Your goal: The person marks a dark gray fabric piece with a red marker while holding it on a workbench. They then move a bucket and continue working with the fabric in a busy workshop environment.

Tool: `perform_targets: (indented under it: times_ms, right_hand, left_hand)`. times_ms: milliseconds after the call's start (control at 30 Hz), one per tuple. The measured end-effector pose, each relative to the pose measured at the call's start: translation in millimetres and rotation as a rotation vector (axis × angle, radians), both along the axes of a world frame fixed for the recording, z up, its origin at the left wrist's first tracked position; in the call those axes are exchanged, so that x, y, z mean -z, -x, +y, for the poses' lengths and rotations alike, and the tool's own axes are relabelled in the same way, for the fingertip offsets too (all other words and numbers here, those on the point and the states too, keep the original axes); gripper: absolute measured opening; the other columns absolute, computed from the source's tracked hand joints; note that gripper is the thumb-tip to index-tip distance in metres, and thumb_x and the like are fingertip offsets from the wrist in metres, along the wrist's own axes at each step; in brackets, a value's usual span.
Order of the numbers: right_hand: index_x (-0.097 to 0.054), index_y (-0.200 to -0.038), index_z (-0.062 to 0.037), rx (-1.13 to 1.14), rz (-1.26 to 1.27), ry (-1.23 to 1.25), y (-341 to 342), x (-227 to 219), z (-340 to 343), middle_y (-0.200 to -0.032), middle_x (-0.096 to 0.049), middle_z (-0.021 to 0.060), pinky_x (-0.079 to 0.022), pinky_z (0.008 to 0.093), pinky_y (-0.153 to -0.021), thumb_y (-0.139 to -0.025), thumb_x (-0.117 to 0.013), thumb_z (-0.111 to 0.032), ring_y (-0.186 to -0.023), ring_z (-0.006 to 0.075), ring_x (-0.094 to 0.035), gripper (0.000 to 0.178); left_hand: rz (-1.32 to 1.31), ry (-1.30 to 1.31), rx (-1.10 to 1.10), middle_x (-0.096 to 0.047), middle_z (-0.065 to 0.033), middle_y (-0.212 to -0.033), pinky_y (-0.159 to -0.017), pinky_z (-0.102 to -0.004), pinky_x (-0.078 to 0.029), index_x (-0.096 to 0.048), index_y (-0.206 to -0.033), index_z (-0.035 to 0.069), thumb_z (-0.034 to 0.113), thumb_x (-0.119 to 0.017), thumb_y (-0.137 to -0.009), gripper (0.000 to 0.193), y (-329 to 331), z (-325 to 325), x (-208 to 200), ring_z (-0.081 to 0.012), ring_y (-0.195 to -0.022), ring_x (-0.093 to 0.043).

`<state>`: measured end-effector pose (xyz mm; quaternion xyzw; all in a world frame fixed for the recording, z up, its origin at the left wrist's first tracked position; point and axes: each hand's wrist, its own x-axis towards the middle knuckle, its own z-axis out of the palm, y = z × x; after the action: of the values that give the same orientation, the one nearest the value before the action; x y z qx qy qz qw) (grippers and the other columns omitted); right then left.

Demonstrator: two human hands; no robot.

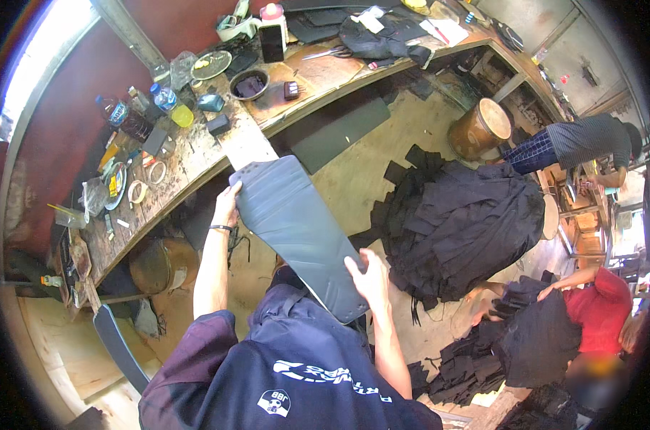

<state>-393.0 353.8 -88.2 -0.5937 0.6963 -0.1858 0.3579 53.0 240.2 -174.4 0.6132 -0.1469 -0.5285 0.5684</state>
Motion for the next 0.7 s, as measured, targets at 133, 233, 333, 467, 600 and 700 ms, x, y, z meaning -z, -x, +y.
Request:
perform_targets:
  times_ms: [133, 233, 333, 467, 600, 700]
  right_hand:
    - [-0.067, -0.139, 0.0013, -0.019, -0.139, 0.013, -64.2, 3.6, -83.0, -0.132, -0.072, 0.0256, -0.056, 0.047, -0.105, -0.099, -0.077, -0.05, -0.124, 0.0382, -0.071, 0.065]
    - [-0.068, -0.139, -0.0003, -0.029, -0.071, 0.078, -114.8, 6.9, -138.0, -0.126, -0.073, 0.0245, -0.057, 0.0464, -0.097, -0.1, -0.077, -0.048, -0.11, 0.0368, -0.073, 0.063]
    - [-0.074, -0.122, 0.0, 0.018, -0.101, 0.039, -147.4, 16.8, -175.9, -0.11, -0.076, 0.0203, -0.057, 0.0455, -0.088, -0.099, -0.078, -0.047, -0.094, 0.0336, -0.072, 0.052]
    - [-0.077, -0.102, 0.0014, 0.061, -0.234, -0.052, -158.7, 34.2, -197.4, -0.086, -0.077, 0.0094, -0.055, 0.0374, -0.077, -0.099, -0.082, -0.039, -0.078, 0.0212, -0.069, 0.041]
    - [-0.077, -0.109, 0.0026, 0.088, -0.336, -0.073, -158.8, 40.3, -198.8, -0.086, -0.076, 0.002, -0.054, 0.03, -0.074, -0.1, -0.082, -0.028, -0.077, 0.0102, -0.066, 0.033]
    - [-0.076, -0.122, 0.0002, 0.031, -0.217, 0.026, -143.0, 24.7, -183.9, -0.096, -0.08, 0.0095, -0.059, 0.0333, -0.083, -0.101, -0.08, -0.028, -0.089, 0.0166, -0.073, 0.036]
  left_hand:
    - [0.04, -0.091, 0.104, -0.072, -0.0109, -0.133, -0.094, -0.0413, -0.06, -0.062, -0.143, 0.0, 0.029, -0.078, -0.102, 0.053, -8.2, -6.0, -14.6, -0.0228, -0.115, -0.071]
    - [-0.136, -0.247, 0.215, -0.074, -0.0049, -0.126, -0.089, -0.0414, -0.062, -0.066, -0.139, 0.007, 0.037, -0.077, -0.103, 0.048, -19.8, -8.4, -27.0, -0.0151, -0.108, -0.07]
    - [-0.054, -0.176, 0.431, -0.075, -0.0036, -0.121, -0.082, -0.0391, -0.064, -0.066, -0.137, 0.003, 0.041, -0.076, -0.104, 0.051, -41.2, -15.8, -41.0, -0.0149, -0.098, -0.073]
    - [0.001, -0.202, 0.545, -0.076, -0.0052, -0.117, -0.079, -0.0381, -0.066, -0.068, -0.133, 0.001, 0.039, -0.077, -0.104, 0.048, -56.3, -30.0, -49.4, -0.0142, -0.09, -0.075]
    - [0.053, -0.16, 0.552, -0.076, -0.0087, -0.113, -0.075, -0.0379, -0.068, -0.067, -0.131, -0.003, 0.037, -0.076, -0.105, 0.048, -57.8, -35.5, -47.6, -0.0149, -0.084, -0.075]
    - [0.029, -0.178, 0.581, -0.077, -0.0099, -0.11, -0.076, -0.0383, -0.068, -0.066, -0.131, -0.005, 0.038, -0.075, -0.106, 0.051, -60.0, -35.3, -45.1, -0.0155, -0.085, -0.075]
